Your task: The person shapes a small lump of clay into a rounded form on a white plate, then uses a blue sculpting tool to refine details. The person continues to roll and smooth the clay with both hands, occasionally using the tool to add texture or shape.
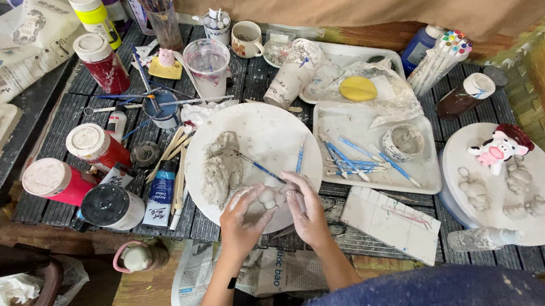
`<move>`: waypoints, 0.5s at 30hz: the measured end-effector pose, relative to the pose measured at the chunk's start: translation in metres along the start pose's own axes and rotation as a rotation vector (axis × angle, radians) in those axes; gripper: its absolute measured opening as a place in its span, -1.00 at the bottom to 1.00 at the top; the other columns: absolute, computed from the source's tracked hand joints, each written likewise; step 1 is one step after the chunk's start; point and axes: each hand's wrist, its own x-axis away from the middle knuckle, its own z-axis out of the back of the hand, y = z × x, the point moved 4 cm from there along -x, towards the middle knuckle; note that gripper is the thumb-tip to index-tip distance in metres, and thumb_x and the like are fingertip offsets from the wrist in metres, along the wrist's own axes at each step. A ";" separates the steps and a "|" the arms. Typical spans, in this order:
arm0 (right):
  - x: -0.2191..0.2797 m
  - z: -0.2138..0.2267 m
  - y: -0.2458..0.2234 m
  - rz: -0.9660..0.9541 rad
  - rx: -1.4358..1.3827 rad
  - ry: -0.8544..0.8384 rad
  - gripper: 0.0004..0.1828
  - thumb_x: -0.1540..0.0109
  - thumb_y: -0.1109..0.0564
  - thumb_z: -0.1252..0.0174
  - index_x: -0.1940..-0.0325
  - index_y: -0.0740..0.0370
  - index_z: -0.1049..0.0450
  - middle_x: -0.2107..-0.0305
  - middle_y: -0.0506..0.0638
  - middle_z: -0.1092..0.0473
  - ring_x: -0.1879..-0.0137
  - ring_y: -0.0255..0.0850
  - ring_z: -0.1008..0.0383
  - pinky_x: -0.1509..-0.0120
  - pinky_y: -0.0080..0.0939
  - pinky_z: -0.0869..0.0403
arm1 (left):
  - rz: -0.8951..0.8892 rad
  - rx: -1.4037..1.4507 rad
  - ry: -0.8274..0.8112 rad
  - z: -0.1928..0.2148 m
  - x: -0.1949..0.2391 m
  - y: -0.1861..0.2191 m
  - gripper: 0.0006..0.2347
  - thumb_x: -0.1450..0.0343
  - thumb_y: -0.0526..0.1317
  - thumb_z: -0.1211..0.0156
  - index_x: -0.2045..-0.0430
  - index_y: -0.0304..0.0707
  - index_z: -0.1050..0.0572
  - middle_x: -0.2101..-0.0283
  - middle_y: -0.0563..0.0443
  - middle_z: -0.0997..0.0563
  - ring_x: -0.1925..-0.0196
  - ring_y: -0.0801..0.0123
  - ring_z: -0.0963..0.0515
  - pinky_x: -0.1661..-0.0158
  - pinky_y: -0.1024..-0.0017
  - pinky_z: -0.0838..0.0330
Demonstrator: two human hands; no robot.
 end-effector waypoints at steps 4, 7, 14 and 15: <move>0.001 0.001 -0.002 0.116 0.077 -0.045 -0.71 -0.37 0.33 -0.01 -0.18 0.31 -0.42 -0.16 0.15 -0.37 -0.16 -0.15 -0.47 -0.27 -0.19 -0.45 | 0.007 0.004 -0.004 0.000 0.000 0.001 -0.53 -0.17 -0.35 -0.54 0.01 -0.23 -0.55 -0.02 -0.10 -0.65 -0.08 0.10 -0.64 -0.06 0.29 -0.53; 0.000 -0.002 -0.004 0.086 0.130 -0.084 -0.75 -0.36 0.29 -0.04 -0.13 0.30 -0.44 -0.15 0.12 -0.40 -0.03 -0.21 -0.47 -0.16 -0.24 -0.47 | 0.011 0.012 0.004 0.000 0.000 0.001 -0.53 -0.18 -0.36 -0.54 0.02 -0.23 -0.54 -0.02 -0.10 -0.64 -0.08 0.11 -0.64 -0.05 0.31 -0.54; 0.000 0.000 0.001 -0.033 0.057 0.008 -0.81 -0.38 0.27 -0.06 -0.07 0.32 -0.48 0.00 0.10 -0.49 0.02 -0.22 -0.53 -0.13 -0.26 -0.49 | 0.056 0.007 -0.037 -0.001 -0.004 0.001 -0.53 -0.18 -0.36 -0.53 0.01 -0.24 -0.55 -0.01 -0.09 -0.65 -0.04 0.14 -0.65 -0.03 0.33 -0.54; 0.002 -0.001 0.000 -0.008 0.099 0.025 -0.79 -0.38 0.27 -0.07 -0.09 0.31 -0.49 -0.02 0.10 -0.50 -0.01 -0.21 -0.55 -0.16 -0.26 -0.51 | 0.043 0.005 -0.030 0.000 -0.004 0.002 -0.53 -0.17 -0.36 -0.53 0.01 -0.25 -0.55 -0.01 -0.09 -0.65 -0.05 0.14 -0.64 -0.03 0.33 -0.54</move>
